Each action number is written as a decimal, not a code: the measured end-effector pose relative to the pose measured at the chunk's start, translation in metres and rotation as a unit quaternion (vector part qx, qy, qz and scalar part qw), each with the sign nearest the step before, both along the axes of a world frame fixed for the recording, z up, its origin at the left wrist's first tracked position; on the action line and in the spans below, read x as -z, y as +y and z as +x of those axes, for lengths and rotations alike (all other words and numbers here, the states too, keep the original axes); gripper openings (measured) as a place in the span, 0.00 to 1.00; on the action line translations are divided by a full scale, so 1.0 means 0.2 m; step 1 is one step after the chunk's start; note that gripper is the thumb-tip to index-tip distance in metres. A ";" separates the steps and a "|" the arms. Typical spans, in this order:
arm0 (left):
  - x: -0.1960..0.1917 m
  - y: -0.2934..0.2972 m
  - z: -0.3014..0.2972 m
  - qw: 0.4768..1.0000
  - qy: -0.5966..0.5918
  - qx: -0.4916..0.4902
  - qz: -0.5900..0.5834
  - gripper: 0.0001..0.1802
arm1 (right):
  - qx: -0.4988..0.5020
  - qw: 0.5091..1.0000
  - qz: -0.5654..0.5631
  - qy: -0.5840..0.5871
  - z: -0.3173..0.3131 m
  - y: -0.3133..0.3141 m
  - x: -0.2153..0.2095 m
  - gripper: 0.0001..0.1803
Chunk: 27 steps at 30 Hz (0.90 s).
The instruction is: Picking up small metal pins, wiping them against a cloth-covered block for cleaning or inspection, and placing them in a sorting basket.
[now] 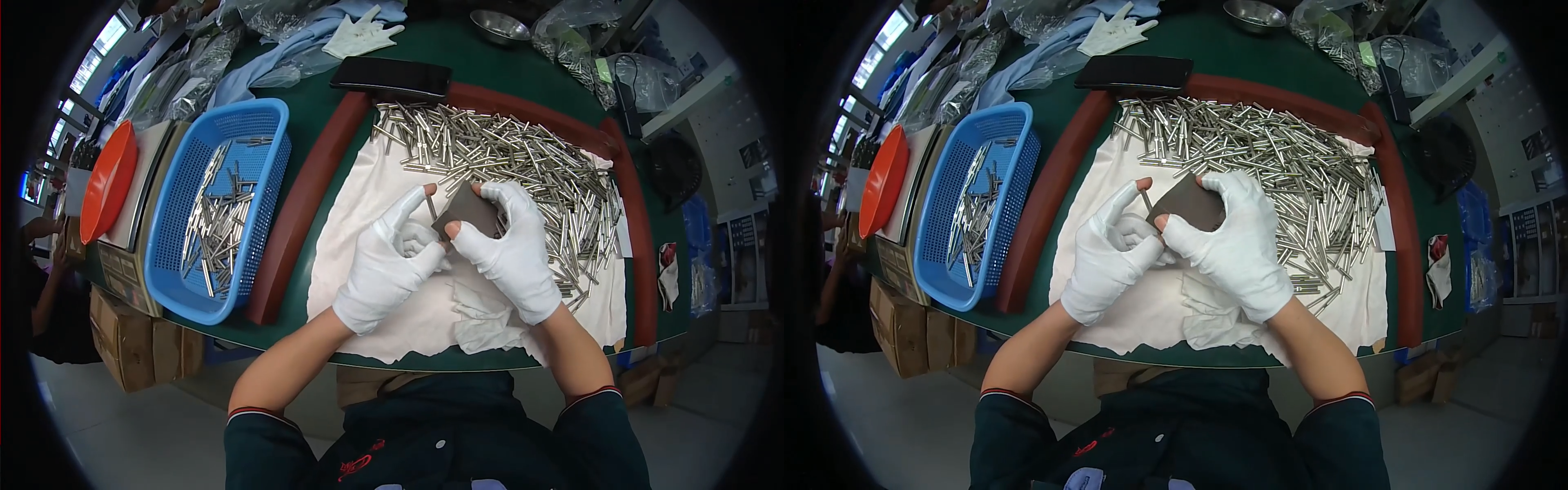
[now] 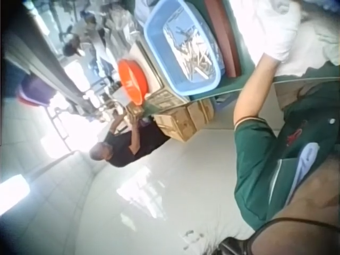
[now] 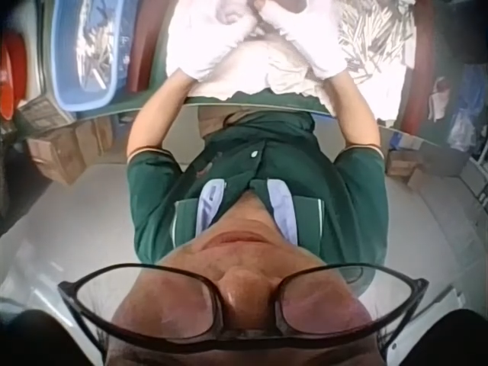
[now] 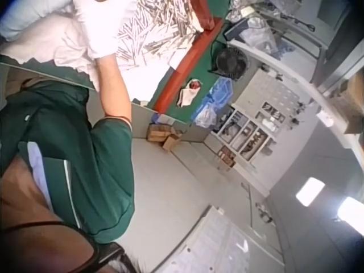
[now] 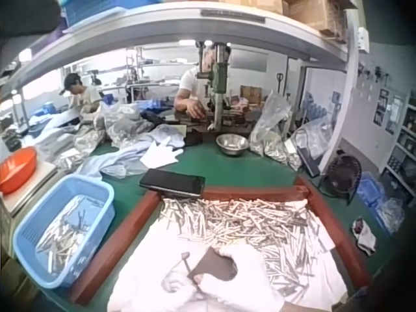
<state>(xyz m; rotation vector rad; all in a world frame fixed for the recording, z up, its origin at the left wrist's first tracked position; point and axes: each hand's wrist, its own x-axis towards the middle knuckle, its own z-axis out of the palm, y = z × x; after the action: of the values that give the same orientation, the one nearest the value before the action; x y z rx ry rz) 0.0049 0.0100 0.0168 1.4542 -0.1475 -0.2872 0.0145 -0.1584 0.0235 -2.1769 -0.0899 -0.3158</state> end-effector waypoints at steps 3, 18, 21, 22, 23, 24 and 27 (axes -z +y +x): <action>0.02 0.02 -0.01 1.000 -0.023 -0.006 0.004 0.34 | -0.030 0.999 0.016 -0.011 -0.04 0.01 -0.01 0.33; -0.06 0.06 0.05 0.992 0.080 0.092 -0.033 0.39 | -0.058 0.992 0.088 0.063 0.00 -0.14 -0.14 0.36; -0.07 0.05 0.04 0.993 0.074 0.088 0.006 0.38 | -0.207 0.956 0.104 0.180 -0.02 -0.18 -0.18 0.50; -0.07 0.05 0.03 0.994 0.064 0.078 0.031 0.36 | -0.241 0.947 0.060 0.204 -0.02 -0.19 -0.20 0.54; -0.07 0.05 0.03 0.994 0.065 0.078 0.031 0.36 | -0.258 0.953 -0.035 0.156 -0.03 -0.19 -0.20 0.55; -0.07 0.06 0.03 0.994 0.054 0.074 0.059 0.33 | -0.257 0.953 -0.034 0.157 -0.03 -0.19 -0.20 0.55; -0.09 0.07 0.04 0.990 0.047 0.075 0.110 0.25 | -0.296 0.937 -0.096 0.156 -0.03 -0.17 -0.20 0.55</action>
<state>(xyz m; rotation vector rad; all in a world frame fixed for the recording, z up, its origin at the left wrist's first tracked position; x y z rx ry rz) 0.0131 0.0240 0.0339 1.6470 -0.1520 -0.5073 0.0094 -0.1933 0.0631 -2.2413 -0.6040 0.3971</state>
